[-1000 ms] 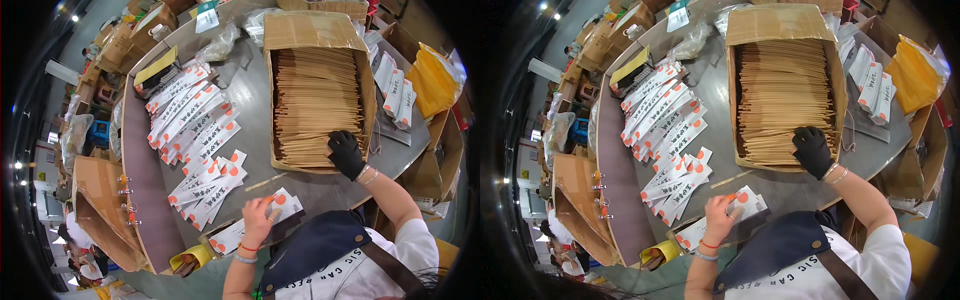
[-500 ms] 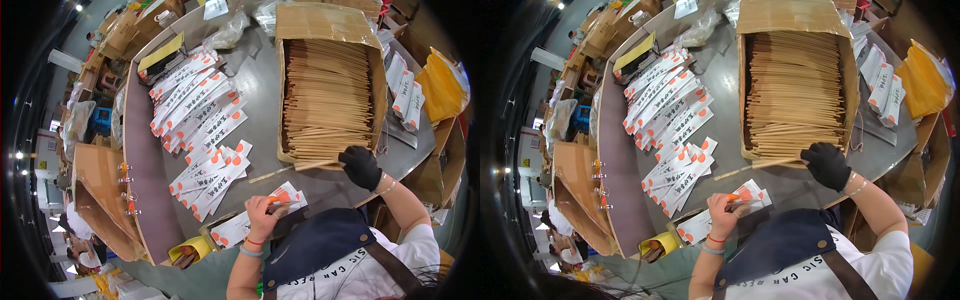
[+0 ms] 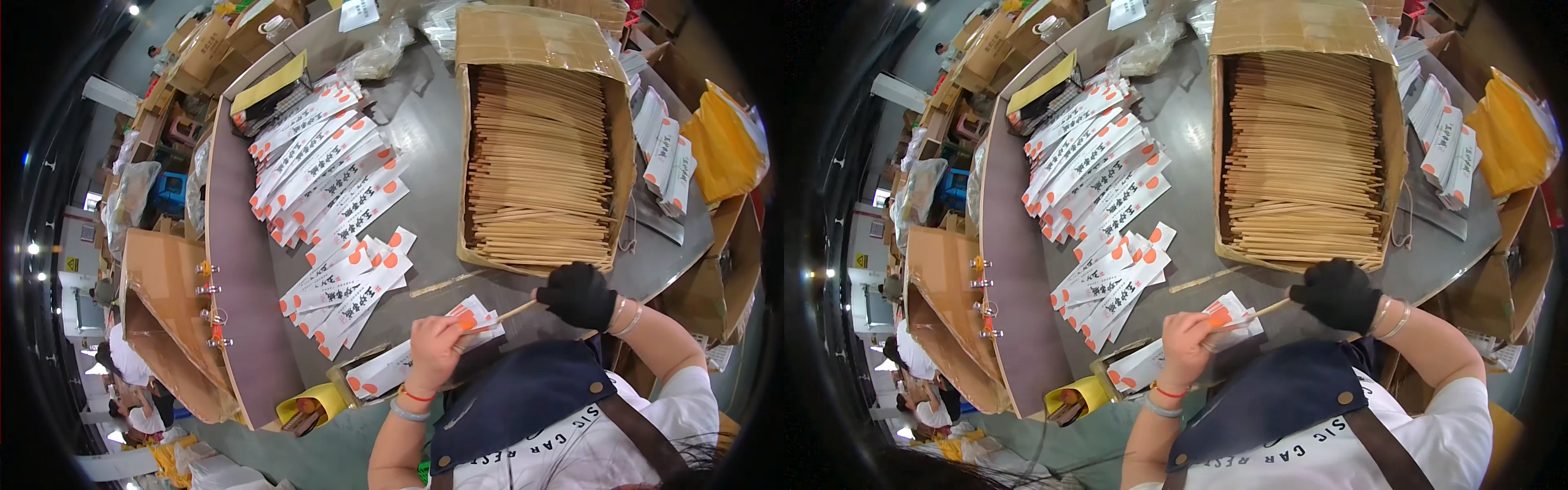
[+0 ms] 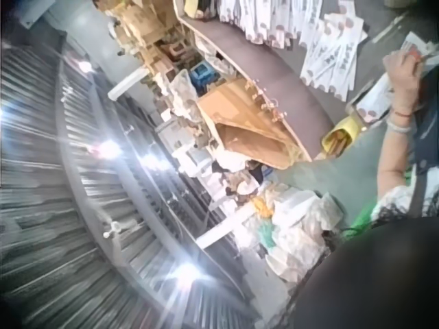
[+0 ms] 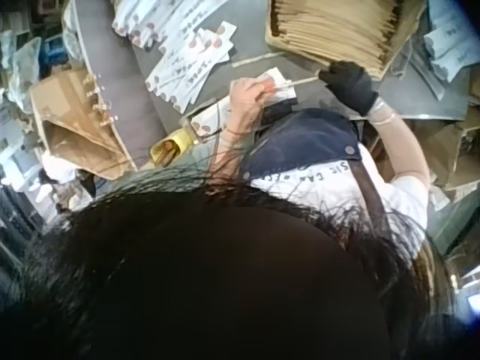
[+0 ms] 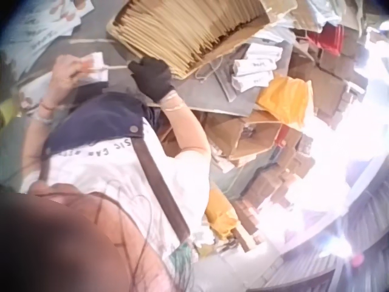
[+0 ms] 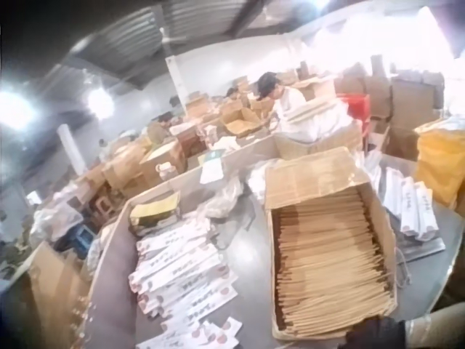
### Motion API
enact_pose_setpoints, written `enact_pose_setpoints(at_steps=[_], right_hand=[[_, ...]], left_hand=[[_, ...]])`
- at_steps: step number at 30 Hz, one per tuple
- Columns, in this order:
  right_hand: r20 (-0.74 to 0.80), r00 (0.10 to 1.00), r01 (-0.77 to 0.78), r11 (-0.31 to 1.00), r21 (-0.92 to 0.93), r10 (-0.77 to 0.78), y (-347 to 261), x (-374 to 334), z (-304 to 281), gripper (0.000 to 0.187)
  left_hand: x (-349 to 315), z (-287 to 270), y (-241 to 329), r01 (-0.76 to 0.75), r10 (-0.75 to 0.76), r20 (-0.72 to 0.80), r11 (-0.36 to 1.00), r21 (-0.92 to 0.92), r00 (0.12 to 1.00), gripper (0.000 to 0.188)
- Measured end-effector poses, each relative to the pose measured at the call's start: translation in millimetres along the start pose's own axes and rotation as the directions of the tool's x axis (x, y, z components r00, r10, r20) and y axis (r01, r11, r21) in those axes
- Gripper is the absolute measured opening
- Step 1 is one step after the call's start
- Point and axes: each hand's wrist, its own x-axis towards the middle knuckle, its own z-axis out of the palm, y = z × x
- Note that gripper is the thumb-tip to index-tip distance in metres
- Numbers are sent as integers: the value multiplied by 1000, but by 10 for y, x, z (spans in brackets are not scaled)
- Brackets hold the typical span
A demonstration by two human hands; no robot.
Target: Packaging thin wooden sticks into printed paper sleeves at a production workstation.
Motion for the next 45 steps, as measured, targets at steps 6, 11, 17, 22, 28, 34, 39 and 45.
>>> enact_pose_setpoints(at_steps=[6, 11, 17, 22, 28, 34, 39, 45], right_hand=[[-87, 902, -286, 736, 613, 423, 60, 97, 50, 37], [-69, 980, -95, 735, 671, 189, -345, 350, -37, 45], [-395, 875, -317, 948, -33, 279, 756, 264, 223, 19], [-284, 905, -399, 863, -310, 316, 868, 332, 302, 17], [-412, 819, -491, 860, -141, 400, 679, -249, -10, 17], [-249, 303, -942, 329, 69, 920, 178, -3253, 350, 29], [-320, -60, -986, -106, -128, 945, -190, -4999, 895, 43], [-444, 662, -585, 787, 197, 604, 341, -1338, 344, 30]], left_hand=[[300, -135, 195, -123, 121, 28, 988, 89, 992, 17], [322, -122, 203, -207, 195, 90, 967, 148, 977, 20], [-119, 20, -94, 190, -195, 104, 980, 55, 975, 41], [-172, 135, -139, 174, -175, 21, 983, 65, 984, 36], [-173, 131, -123, 149, -148, -44, 988, 32, 988, 33], [-225, 146, -120, 132, -127, -99, 990, 50, 987, 25], [-211, 183, -138, 90, -82, -112, 994, 65, 990, 23], [-120, 75, -47, 201, -198, 48, 977, -74, 979, 27]])
